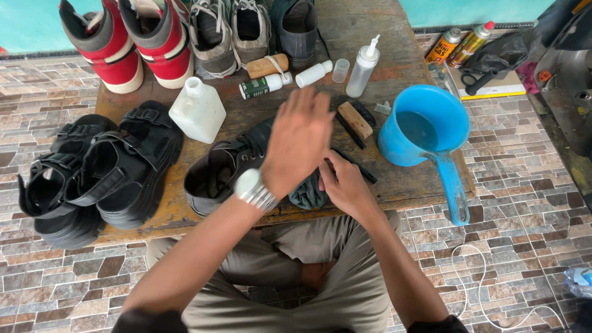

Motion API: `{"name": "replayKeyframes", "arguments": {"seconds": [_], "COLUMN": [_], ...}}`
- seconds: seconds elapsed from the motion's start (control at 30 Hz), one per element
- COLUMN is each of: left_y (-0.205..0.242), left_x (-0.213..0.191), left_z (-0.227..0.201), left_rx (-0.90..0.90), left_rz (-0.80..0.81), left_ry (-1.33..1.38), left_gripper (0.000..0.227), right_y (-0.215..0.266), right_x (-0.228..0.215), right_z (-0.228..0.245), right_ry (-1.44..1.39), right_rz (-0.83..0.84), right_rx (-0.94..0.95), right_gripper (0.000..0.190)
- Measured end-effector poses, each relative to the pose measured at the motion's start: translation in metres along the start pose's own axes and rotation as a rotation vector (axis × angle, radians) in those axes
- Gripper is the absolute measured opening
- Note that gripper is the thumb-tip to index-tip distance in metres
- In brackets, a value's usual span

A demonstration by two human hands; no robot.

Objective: The person cleans a black shoe by applying a cleaning solution and scrubbing it with a blue brush. They repeatedly dip the brush into a blue water jug to rinse it while scrubbing the shoe's upper and toe areas.

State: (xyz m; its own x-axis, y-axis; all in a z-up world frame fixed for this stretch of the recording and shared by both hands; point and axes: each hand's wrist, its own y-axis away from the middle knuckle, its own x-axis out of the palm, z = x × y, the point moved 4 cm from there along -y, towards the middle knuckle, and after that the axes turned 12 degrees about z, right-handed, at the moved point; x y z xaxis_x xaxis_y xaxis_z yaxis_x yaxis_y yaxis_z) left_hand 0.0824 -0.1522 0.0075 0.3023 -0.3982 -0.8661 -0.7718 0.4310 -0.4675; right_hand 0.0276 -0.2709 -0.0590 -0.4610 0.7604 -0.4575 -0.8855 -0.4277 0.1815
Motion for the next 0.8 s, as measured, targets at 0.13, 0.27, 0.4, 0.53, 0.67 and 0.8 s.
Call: {"name": "replayKeyframes", "arguments": {"seconds": [0.13, 0.27, 0.4, 0.53, 0.67, 0.8], "left_y": [-0.074, -0.128, -0.153, -0.152, -0.140, -0.124], "left_x": [0.063, 0.132, 0.164, 0.156, 0.139, 0.088], "left_z": [-0.009, 0.000, 0.004, 0.010, 0.021, 0.021], "left_rx": [-0.072, -0.161, -0.167, -0.161, -0.091, 0.057], "left_rz": [-0.010, -0.032, -0.019, -0.008, -0.084, -0.192], "left_ry": [0.185, 0.200, 0.378, 0.513, 0.559, 0.565], "left_gripper": [0.033, 0.096, 0.083, 0.057, 0.060, 0.064], "right_y": [-0.003, 0.000, -0.001, 0.002, 0.001, 0.005], "right_x": [-0.002, -0.002, -0.002, 0.000, 0.001, -0.005], "right_z": [-0.010, 0.009, 0.005, 0.002, -0.004, -0.001], "right_ry": [-0.005, 0.059, 0.048, 0.031, 0.057, 0.061], "right_rz": [0.017, 0.041, 0.028, 0.039, 0.017, -0.058], "right_rx": [-0.007, 0.095, 0.105, 0.146, 0.144, 0.146], "right_gripper": [0.054, 0.037, 0.038, 0.036, 0.029, 0.028]}}
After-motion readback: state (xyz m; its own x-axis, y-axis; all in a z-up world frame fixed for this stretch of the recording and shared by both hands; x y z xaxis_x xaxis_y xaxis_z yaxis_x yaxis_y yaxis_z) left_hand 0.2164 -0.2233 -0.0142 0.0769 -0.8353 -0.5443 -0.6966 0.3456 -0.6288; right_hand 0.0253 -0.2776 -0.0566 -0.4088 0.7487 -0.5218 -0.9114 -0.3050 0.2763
